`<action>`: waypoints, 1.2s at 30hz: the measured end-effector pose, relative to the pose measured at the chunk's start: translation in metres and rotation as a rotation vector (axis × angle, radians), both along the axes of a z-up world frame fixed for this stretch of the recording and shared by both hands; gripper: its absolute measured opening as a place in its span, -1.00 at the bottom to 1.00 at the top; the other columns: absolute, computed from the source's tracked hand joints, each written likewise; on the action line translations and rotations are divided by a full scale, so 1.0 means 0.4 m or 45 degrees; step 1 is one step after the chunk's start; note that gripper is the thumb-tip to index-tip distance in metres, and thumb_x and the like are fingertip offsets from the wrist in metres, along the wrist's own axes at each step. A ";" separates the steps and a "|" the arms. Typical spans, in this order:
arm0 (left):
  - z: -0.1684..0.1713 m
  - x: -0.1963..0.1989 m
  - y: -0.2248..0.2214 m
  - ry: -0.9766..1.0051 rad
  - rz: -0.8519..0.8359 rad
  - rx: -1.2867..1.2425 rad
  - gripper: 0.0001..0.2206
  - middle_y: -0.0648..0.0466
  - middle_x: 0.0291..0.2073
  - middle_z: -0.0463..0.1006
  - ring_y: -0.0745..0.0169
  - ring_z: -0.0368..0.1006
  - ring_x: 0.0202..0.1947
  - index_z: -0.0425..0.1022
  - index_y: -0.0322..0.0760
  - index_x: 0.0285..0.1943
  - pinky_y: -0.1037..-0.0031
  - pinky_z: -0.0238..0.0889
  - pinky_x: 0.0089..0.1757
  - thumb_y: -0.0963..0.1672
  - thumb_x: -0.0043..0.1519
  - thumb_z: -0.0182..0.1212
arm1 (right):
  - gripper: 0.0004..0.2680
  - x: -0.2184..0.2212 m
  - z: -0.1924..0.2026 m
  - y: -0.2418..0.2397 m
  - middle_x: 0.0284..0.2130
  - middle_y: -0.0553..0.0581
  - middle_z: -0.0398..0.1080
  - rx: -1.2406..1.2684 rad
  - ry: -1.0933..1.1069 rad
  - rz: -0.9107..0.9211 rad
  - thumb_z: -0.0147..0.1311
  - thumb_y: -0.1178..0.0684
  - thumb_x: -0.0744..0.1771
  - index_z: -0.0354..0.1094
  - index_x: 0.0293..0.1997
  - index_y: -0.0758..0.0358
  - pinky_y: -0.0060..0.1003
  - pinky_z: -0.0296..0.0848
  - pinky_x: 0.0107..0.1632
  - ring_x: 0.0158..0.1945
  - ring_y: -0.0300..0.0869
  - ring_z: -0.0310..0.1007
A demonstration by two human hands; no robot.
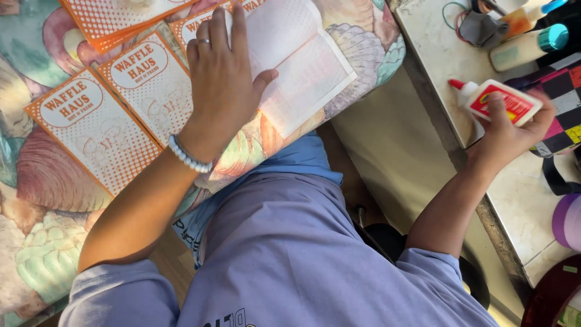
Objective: The person applies glue to the edges of printed paper waffle bags and folds them together by hand.
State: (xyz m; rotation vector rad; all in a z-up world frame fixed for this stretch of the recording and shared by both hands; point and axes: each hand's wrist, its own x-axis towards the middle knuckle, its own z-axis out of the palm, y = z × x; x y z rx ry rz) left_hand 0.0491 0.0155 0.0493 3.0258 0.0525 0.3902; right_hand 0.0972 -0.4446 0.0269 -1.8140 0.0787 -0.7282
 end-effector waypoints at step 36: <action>-0.043 -0.092 -0.014 -0.462 -0.237 -0.350 -0.53 -0.19 0.39 0.24 -0.28 0.19 0.38 0.30 -0.22 0.41 -0.15 0.10 0.29 0.07 0.44 0.18 | -0.81 0.022 0.093 0.499 -0.03 0.25 0.45 -0.365 -0.228 0.792 0.09 0.02 0.48 0.32 0.14 0.31 -0.15 0.47 0.06 0.06 0.02 0.53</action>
